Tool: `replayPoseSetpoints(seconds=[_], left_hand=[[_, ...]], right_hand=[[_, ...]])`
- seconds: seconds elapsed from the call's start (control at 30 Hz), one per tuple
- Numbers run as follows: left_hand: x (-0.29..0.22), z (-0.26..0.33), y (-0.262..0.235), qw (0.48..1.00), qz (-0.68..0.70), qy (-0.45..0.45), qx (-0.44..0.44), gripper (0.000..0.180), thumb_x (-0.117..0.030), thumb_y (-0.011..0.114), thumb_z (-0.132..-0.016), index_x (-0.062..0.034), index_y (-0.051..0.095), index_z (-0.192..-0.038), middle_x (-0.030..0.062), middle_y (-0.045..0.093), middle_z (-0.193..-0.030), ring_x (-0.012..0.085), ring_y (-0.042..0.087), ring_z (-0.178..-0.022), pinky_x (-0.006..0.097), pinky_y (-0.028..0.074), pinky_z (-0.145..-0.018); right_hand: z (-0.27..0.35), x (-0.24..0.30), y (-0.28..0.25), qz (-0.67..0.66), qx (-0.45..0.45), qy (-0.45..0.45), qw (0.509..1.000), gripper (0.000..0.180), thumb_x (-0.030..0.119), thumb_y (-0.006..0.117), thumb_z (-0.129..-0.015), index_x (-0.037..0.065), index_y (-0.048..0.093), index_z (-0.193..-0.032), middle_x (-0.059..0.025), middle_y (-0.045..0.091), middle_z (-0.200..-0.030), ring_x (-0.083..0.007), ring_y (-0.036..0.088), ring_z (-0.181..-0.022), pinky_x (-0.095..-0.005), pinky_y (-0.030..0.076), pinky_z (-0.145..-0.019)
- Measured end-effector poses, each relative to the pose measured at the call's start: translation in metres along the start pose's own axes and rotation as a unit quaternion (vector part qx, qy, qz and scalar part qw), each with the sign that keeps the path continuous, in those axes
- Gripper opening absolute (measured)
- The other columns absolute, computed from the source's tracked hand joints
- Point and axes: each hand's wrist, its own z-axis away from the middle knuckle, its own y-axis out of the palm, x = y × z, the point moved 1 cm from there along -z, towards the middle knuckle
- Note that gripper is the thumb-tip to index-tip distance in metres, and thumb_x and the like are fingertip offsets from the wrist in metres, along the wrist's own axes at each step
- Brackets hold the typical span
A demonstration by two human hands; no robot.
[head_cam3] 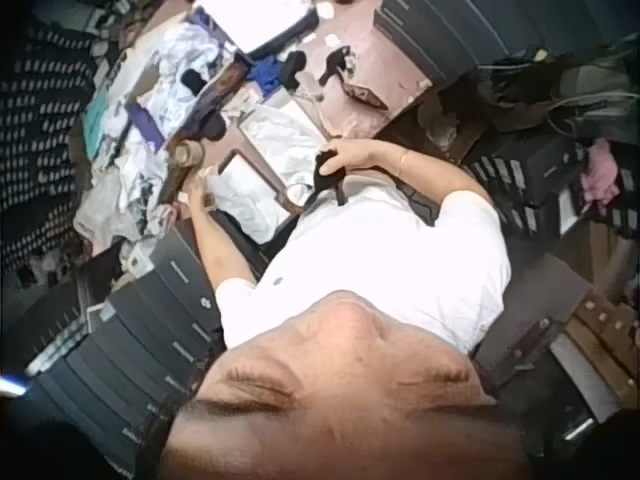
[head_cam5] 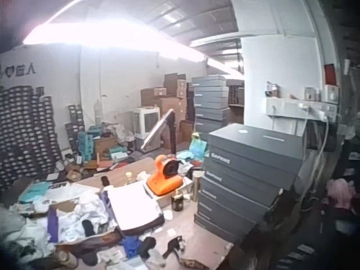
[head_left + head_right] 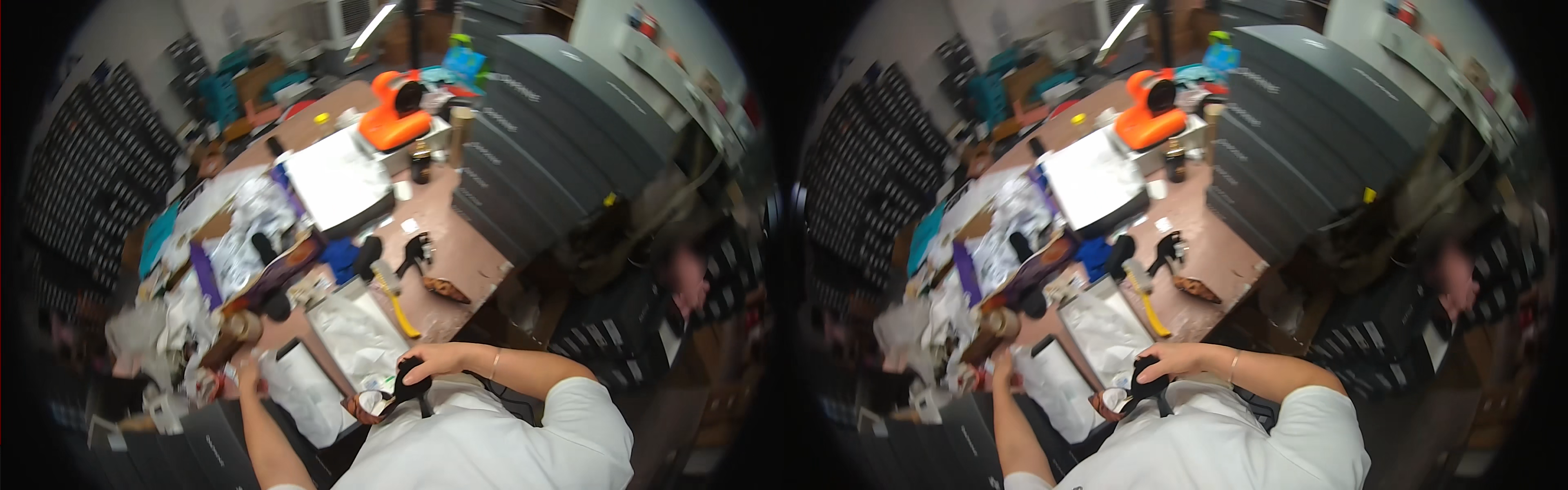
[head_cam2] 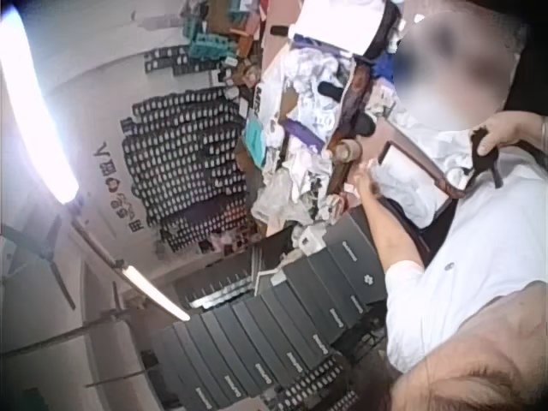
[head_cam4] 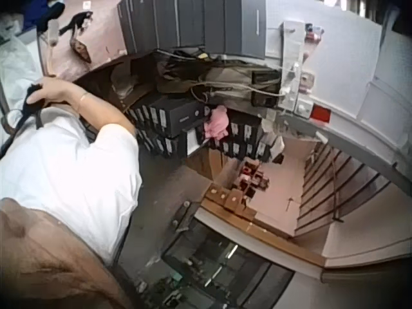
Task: Cleaning shoes with a brush and packing them into boxes with tissue paper.
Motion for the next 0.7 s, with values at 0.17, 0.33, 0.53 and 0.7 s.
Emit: replayPoseSetpoints(seconds=[0.17,0.33,0.53,0.7], left_hand=[[-0.056,0.038,0.003,0.997,0.035,0.014,-0.069,0.049,-0.044,0.054,-0.092,0.0012,0.059,-0.073,0.0099,0.054,-0.053,0.0214,0.053,-0.038,0.033,0.046,-0.036],[-0.189,0.125,-0.04,0.943,0.039,0.187,-0.272,0.059,-0.042,0.057,-0.092,0.0015,0.043,-0.054,0.006,0.039,-0.047,0.0157,0.036,-0.043,0.035,0.034,-0.043],[-0.282,0.232,-0.014,0.885,0.18,0.403,-0.148,0.023,-0.007,0.065,-0.083,-0.003,0.044,-0.077,0.0,0.042,-0.073,0.0099,0.039,-0.068,0.027,0.036,-0.06],[-0.31,0.351,0.038,0.775,0.46,0.432,-0.021,0.049,-0.006,0.061,-0.084,0.0,0.043,-0.129,0.0094,0.049,-0.119,0.0137,0.049,-0.1,0.028,0.039,-0.091]], right_hand=[[0.055,-0.006,-0.032,-0.052,0.015,0.06,0.997,0.046,0.036,0.069,-0.082,0.003,0.058,-0.112,-0.0106,0.064,-0.101,-0.0224,0.065,-0.089,-0.0439,0.059,-0.069],[0.093,-0.004,-0.045,-0.046,-0.05,-0.071,0.995,0.043,0.03,0.071,-0.082,-0.001,0.058,-0.109,-0.0082,0.064,-0.098,-0.0174,0.063,-0.089,-0.0337,0.055,-0.075],[0.129,0.011,-0.009,-0.25,0.063,-0.353,0.899,0.045,0.024,0.069,-0.083,-0.004,0.054,-0.115,-0.0119,0.063,-0.106,-0.0179,0.064,-0.096,-0.0307,0.052,-0.086],[0.116,-0.02,0.034,-0.266,-0.075,-0.337,0.9,0.044,0.028,0.07,-0.083,-0.001,0.055,-0.113,-0.0063,0.063,-0.101,-0.0136,0.062,-0.089,-0.028,0.052,-0.08]])
